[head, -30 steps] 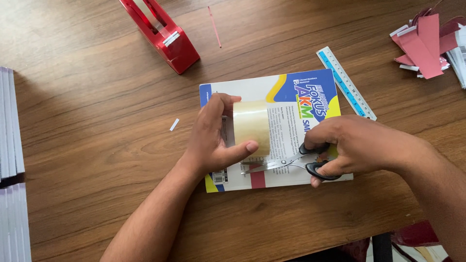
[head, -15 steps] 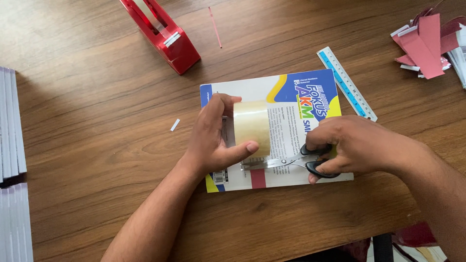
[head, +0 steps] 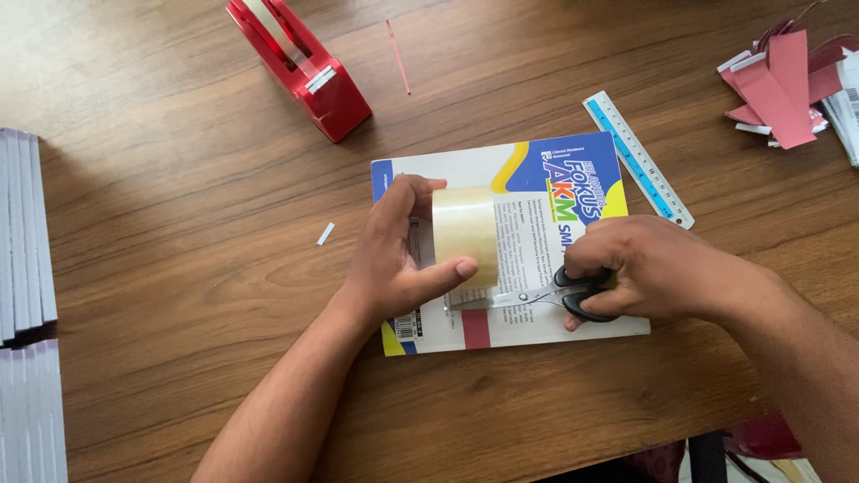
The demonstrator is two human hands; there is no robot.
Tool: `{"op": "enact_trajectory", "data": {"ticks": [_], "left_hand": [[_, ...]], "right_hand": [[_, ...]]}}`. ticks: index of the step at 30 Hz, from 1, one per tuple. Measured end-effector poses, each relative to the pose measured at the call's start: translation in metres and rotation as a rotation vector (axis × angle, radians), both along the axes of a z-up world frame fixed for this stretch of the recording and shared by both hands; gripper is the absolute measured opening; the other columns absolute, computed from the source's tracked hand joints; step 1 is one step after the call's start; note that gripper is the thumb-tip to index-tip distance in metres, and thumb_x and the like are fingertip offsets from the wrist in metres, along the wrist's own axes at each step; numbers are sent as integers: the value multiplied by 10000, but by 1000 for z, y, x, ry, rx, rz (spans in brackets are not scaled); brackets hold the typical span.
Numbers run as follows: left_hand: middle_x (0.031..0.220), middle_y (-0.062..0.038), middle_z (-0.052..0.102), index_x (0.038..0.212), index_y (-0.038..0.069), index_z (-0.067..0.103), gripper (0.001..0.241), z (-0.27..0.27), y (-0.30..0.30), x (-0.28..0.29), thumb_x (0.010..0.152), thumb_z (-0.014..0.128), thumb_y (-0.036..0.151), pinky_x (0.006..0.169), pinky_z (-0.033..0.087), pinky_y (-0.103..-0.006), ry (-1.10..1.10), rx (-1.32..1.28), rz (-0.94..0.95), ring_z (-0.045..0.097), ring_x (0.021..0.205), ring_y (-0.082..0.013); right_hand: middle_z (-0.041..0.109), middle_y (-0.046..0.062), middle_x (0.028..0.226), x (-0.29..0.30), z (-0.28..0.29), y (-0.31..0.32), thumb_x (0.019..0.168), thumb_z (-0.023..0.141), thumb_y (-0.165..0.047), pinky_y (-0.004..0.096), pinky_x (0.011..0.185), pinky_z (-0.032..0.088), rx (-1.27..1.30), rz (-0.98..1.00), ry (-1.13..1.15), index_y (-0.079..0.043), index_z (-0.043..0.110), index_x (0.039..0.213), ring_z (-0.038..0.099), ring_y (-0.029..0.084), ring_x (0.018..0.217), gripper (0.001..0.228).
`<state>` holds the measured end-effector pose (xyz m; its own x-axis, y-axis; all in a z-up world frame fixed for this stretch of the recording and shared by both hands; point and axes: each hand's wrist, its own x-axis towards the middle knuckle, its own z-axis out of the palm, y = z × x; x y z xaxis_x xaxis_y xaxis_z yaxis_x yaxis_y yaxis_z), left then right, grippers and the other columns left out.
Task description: The person is cutting and attaching color-coded labels and ID strips to textbooks using a ruler, tape, and scissors.
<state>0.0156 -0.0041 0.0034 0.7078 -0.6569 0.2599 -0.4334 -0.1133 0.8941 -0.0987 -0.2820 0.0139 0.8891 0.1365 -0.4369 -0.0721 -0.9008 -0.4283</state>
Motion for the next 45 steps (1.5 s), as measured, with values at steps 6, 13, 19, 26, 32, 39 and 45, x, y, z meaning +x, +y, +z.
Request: {"op": "enact_trajectory", "data": {"ticks": [6, 13, 19, 26, 32, 39, 45], "left_hand": [[1046, -159, 673, 1217, -17, 503, 651, 2, -1, 1, 750, 774, 346, 851, 564, -366, 74, -4, -4, 687, 920, -247], [1076, -142, 688, 1268, 7, 505, 685, -1, 0, -2, 750, 775, 364, 857, 549, -357, 118, 2, 14, 678, 943, -234], [1066, -141, 654, 1401, -62, 473, 918, 0, 7, 2, 761, 753, 535, 863, 555, -377, -152, -32, -93, 650, 926, -247], [1144, -199, 646, 1477, 22, 479, 944, 9, -7, 17, 724, 854, 449, 960, 506, -469, -132, 54, 94, 639, 1062, -356], [1188, -302, 649, 1477, -49, 497, 1055, 7, -44, 81, 653, 914, 459, 1080, 443, -537, -333, 298, 340, 632, 1159, -469], [1256, -166, 610, 1514, 128, 430, 1096, -3, -84, 133, 607, 863, 566, 1000, 506, -524, -403, 684, 345, 621, 1190, -380], [1229, -134, 623, 1489, 151, 439, 1064, 1, -92, 139, 626, 872, 598, 952, 542, -512, -490, 780, 335, 633, 1166, -350]], "right_hand": [[756, -98, 851, 0, 13, 3, 554, 1009, -401, 265, 743, 596, 29, -37, 83, -242, 833, 869, 720, 87, 783, 394], [736, -66, 754, -13, -2, -20, 454, 1062, -448, 278, 593, 563, 327, 74, -92, -191, 862, 824, 676, 102, 664, 493], [812, 42, 905, -5, -27, -53, 559, 928, -31, 266, 640, 499, 726, -279, -385, -28, 845, 1030, 624, 143, 720, 478], [660, 112, 1137, 54, -28, -49, 892, 710, -286, 364, 764, 526, 196, -270, -641, -30, 651, 1336, 646, 267, 939, 517], [786, 79, 935, 100, -51, -30, 798, 830, -270, 325, 657, 565, 167, -514, -798, -167, 772, 1144, 744, 209, 735, 366], [787, 79, 977, 129, -88, -37, 876, 737, -328, 400, 828, 573, -133, -324, -879, -206, 802, 1122, 753, 273, 921, 282], [759, 134, 954, 124, -77, -33, 892, 746, -281, 422, 829, 574, -104, -304, -897, -149, 803, 1094, 738, 319, 945, 248]]}}
